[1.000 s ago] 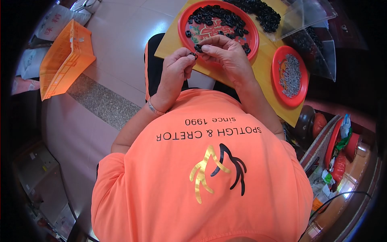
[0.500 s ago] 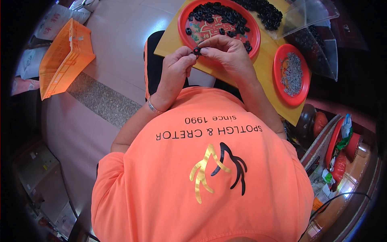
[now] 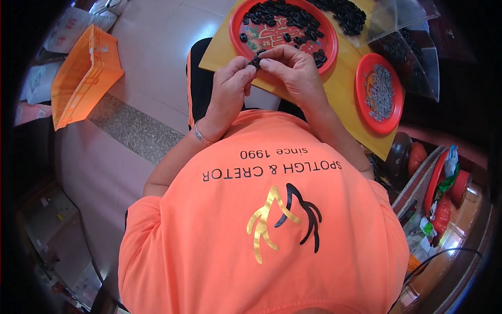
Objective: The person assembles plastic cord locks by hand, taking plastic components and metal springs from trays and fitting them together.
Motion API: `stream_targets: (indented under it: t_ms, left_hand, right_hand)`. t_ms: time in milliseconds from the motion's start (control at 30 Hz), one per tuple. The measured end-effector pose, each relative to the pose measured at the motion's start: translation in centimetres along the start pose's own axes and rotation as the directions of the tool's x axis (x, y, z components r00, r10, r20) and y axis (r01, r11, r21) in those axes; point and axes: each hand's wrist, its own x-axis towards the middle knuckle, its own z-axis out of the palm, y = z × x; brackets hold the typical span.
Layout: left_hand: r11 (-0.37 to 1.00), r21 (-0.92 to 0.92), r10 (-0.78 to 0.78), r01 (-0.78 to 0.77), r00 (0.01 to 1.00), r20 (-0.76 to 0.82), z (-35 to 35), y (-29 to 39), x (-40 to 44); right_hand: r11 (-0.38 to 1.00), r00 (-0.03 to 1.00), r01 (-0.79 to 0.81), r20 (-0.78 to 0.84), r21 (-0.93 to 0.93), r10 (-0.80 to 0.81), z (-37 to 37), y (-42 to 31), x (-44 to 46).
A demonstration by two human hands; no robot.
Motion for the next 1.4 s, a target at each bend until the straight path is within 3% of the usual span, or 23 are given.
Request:
stream_targets:
  t_ms: [367, 533, 767, 833, 1033, 1133, 1267, 1400]
  left_hand:
    - [1.000, 0.007, 0.005, -0.005, 1.000, -0.019, 0.3, -0.1, -0.2]
    - [1.000, 0.001, 0.016, -0.016, 1.000, -0.020, 0.2, -0.5, -0.3]
    - [0.968, -0.235, -0.093, 0.086, 0.995, -0.020, 0.0, -0.8, 0.1]
    - [0.933, -0.345, -0.118, 0.105, 0.993, -0.017, 0.1, -0.9, 0.3]
    - [0.904, -0.409, -0.116, 0.127, 0.992, 0.051, 0.2, -0.5, 0.1]
    - [0.902, -0.417, -0.072, 0.111, 0.991, 0.109, -0.1, -1.0, 0.4]
    - [0.885, -0.433, -0.136, 0.171, 0.985, 0.111, -0.3, -1.6, 0.6]
    - [0.902, -0.408, -0.114, 0.142, 0.989, 0.092, -0.2, -1.4, 0.4]
  right_hand:
    - [0.999, 0.999, 0.030, -0.027, 0.031, -0.029, 0.3, 0.1, -0.3]
    - [0.998, 0.999, 0.048, 0.021, -0.045, -0.048, 0.3, 0.1, -0.4]
    - [0.990, 0.994, 0.088, 0.077, -0.107, -0.080, 0.9, -0.4, -0.9]
    - [0.970, 0.991, 0.124, 0.083, -0.207, -0.109, 0.9, -0.4, -0.8]
    - [0.866, 0.973, 0.228, 0.132, -0.445, -0.188, 0.0, -0.7, -0.4]
    - [0.839, 0.961, 0.267, 0.200, -0.475, -0.193, -0.2, -1.2, -0.6]
    - [0.818, 0.955, 0.289, 0.213, -0.498, -0.208, -0.1, -1.2, -0.7]
    - [0.682, 0.913, 0.403, 0.220, -0.610, -0.344, 0.3, -1.1, -0.9]
